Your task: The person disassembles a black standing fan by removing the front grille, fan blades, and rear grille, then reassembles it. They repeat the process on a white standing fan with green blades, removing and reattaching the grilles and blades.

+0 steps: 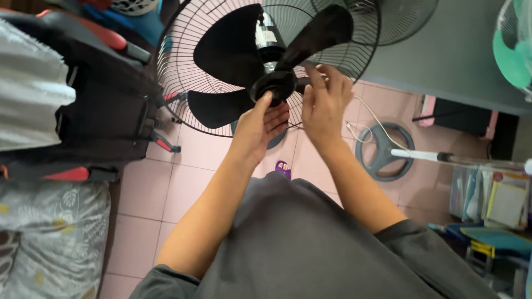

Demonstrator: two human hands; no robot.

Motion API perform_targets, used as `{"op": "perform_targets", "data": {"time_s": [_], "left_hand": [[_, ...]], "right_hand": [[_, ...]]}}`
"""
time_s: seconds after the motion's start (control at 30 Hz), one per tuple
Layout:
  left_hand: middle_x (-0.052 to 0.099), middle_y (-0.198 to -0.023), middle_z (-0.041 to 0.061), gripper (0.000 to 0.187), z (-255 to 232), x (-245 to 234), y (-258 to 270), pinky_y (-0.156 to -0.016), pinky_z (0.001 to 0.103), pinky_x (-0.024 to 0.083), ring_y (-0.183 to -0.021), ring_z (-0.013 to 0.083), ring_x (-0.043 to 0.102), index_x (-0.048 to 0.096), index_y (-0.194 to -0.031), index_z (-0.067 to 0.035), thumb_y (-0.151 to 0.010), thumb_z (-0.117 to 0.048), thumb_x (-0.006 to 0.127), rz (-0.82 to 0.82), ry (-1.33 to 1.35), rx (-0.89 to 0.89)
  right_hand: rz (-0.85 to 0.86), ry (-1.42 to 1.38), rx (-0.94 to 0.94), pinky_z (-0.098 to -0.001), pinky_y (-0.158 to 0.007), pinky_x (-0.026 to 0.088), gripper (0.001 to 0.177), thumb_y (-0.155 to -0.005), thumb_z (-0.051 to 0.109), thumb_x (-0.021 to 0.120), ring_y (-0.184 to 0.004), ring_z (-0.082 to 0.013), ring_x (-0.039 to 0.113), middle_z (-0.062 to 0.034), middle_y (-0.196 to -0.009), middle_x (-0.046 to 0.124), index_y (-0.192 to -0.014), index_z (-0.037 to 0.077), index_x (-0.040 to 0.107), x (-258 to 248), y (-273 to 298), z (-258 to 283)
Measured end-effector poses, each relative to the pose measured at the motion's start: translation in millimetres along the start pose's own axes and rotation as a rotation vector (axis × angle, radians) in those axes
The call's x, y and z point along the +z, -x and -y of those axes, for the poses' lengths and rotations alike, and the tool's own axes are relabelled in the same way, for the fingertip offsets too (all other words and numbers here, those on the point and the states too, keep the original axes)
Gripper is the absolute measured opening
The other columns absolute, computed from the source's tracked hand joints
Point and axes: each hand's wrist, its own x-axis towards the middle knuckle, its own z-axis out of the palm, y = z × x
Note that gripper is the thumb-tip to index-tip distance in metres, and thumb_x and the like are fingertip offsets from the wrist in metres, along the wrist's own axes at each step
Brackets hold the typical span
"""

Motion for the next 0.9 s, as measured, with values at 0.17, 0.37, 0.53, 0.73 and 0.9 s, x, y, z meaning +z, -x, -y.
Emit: {"op": "perform_targets", "data": {"time_s": [0.17,0.37,0.53,0.73,0.9], "left_hand": [[0.073,-0.109,0.013,0.05,9.9,9.1,2.1,-0.094,0.04,0.056,-0.102,0.0227,0.069,0.066,-0.114,0.001,-0.095,-0.045,0.062,-0.057,0.051,0.014],[0.071,-0.111,0.015,0.049,14.0,10.0,-7.1,-0.099,0.043,0.055,-0.104,0.0251,0.069,0.064,-0.113,0.001,-0.097,-0.044,0.06,-0.029,0.132,0.059],[0.067,-0.109,0.015,0.045,17.3,13.1,-9.7,-0.103,0.046,0.053,-0.105,0.0272,0.065,0.061,-0.111,0.002,-0.101,-0.041,0.055,0.086,0.335,0.042],[0.06,-0.097,0.012,0.045,20.7,21.8,-11.2,-0.103,0.048,0.05,-0.097,0.0269,0.059,0.057,-0.104,0.002,-0.11,-0.038,0.036,0.263,0.635,0.025],[0.058,-0.096,0.011,0.049,20.1,25.0,-13.2,-0.097,0.044,0.05,-0.09,0.0233,0.055,0.053,-0.105,0.003,-0.112,-0.039,0.029,0.263,0.683,0.021]], "right_hand": [[0.07,0.048,-0.098,-0.0482,-0.102,0.032,0.027,-0.097,0.006,0.074,-0.119,-0.0272,0.05,-0.0007,-0.123,0.061,-0.122,0.013,0.069,-2.1,-10.9,-27.6],[0.114,0.027,-0.15,-0.0497,-0.103,0.031,0.02,-0.099,0.007,0.074,-0.118,-0.0251,0.051,0.0001,-0.115,0.06,-0.117,0.015,0.069,3.4,-15.9,-39.8],[0.106,0.007,-0.192,-0.049,-0.102,0.031,0.018,-0.1,0.008,0.074,-0.116,-0.0247,0.051,0.0003,-0.112,0.06,-0.116,0.016,0.07,1.2,-20.3,-43.7],[0.097,-0.017,-0.191,-0.0469,-0.101,0.031,0.017,-0.101,0.008,0.073,-0.114,-0.0229,0.052,0.0013,-0.111,0.061,-0.116,0.016,0.072,5.0,-16.7,-50.1],[0.061,0.003,-0.11,-0.0451,-0.091,0.038,0.021,-0.095,0.004,0.073,-0.104,-0.0255,0.057,-0.0025,-0.106,0.061,-0.115,0.011,0.073,28.6,12.6,-55.4]]}}
